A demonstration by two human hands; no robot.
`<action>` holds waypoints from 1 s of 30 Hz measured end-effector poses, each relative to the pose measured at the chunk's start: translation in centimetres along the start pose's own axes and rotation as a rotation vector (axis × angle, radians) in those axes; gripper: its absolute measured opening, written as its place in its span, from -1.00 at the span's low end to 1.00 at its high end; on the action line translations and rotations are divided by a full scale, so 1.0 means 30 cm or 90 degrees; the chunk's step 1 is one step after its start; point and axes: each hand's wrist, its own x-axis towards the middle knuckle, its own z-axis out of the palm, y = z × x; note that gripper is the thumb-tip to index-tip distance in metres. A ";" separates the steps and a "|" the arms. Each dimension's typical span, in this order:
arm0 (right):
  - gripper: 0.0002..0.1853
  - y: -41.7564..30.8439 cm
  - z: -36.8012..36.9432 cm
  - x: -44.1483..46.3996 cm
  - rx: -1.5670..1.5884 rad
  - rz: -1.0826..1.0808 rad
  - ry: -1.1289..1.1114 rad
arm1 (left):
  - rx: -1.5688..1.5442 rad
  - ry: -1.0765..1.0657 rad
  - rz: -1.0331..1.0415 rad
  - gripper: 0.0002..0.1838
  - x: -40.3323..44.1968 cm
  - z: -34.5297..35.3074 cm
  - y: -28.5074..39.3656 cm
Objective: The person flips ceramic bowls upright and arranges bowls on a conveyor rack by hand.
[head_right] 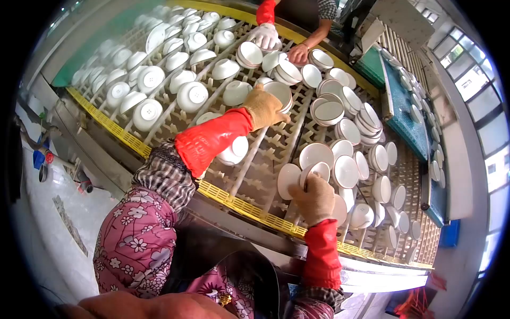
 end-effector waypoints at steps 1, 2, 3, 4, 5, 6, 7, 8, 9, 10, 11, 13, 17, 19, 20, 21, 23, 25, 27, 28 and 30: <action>-0.70 0.026 0.002 0.001 -0.029 -0.027 0.015 | -0.033 0.032 -0.020 -0.27 0.007 0.008 0.006; -0.71 0.076 0.021 0.004 -0.054 -0.053 0.027 | -0.065 0.060 -0.039 -0.28 0.012 0.036 0.005; -0.71 0.116 0.039 -0.001 -0.077 -0.077 0.038 | -0.095 0.085 -0.059 -0.28 0.002 0.050 0.002; -0.71 0.145 0.046 -0.016 -0.037 -0.006 0.072 | -0.056 0.045 -0.058 -0.34 -0.040 0.004 0.010; -0.71 0.128 0.018 -0.021 0.063 0.056 0.044 | -0.058 0.031 -0.009 -0.36 -0.081 -0.022 -0.002; -0.70 0.116 -0.024 -0.024 0.160 0.119 0.016 | -0.063 0.018 0.041 -0.37 -0.126 -0.048 -0.018; -0.69 0.115 -0.057 -0.029 0.256 0.183 -0.008 | -0.068 0.007 0.094 -0.38 -0.159 -0.063 -0.040; -0.76 0.180 -0.043 -0.019 0.217 0.029 0.010 | -0.071 0.074 0.166 -0.41 -0.199 -0.067 -0.061; -0.79 0.238 -0.024 -0.023 0.138 -0.119 0.077 | -0.062 0.035 0.139 -0.43 -0.210 -0.071 -0.062; -0.78 0.231 -0.028 -0.002 0.055 -0.267 0.141 | -0.037 -0.021 0.065 -0.43 -0.208 -0.116 -0.039; -0.75 0.210 -0.035 0.017 0.023 -0.356 0.189 | -0.012 -0.078 -0.010 -0.42 -0.209 -0.148 -0.020; -0.65 0.141 -0.058 0.065 0.001 -0.476 0.289 | 0.074 -0.011 0.065 -0.54 -0.196 -0.138 -0.017; -0.63 0.018 -0.043 0.204 0.118 -0.485 0.428 | 0.076 0.079 0.067 -0.70 -0.116 0.007 -0.118; -0.67 -0.051 -0.067 0.254 0.138 -0.401 0.419 | 0.066 0.075 0.068 -0.71 -0.103 0.053 -0.150; -0.71 -0.095 -0.088 0.270 0.134 -0.343 0.394 | 0.084 0.074 0.076 -0.71 -0.117 0.044 -0.145; -0.77 -0.046 -0.033 0.341 0.197 -0.294 0.373 | 0.104 0.075 0.084 -0.72 -0.132 0.035 -0.137; -0.72 0.015 -0.019 0.351 0.296 -0.210 0.239 | 0.020 0.173 0.071 -0.68 -0.174 0.042 -0.146; -0.60 0.053 0.012 0.319 0.503 -0.068 0.179 | 0.027 0.132 0.116 -0.66 -0.175 0.073 -0.187; -0.59 0.103 0.046 0.295 0.290 -0.034 0.125 | -0.007 0.068 -0.044 -0.60 -0.184 -0.023 -0.121; -0.63 0.117 0.057 0.279 0.165 -0.086 0.104 | -0.021 0.028 -0.117 -0.57 -0.192 -0.081 -0.075; -0.71 0.134 0.057 0.270 -0.087 -0.191 0.073 | 0.024 0.166 0.022 -0.52 -0.188 -0.155 0.001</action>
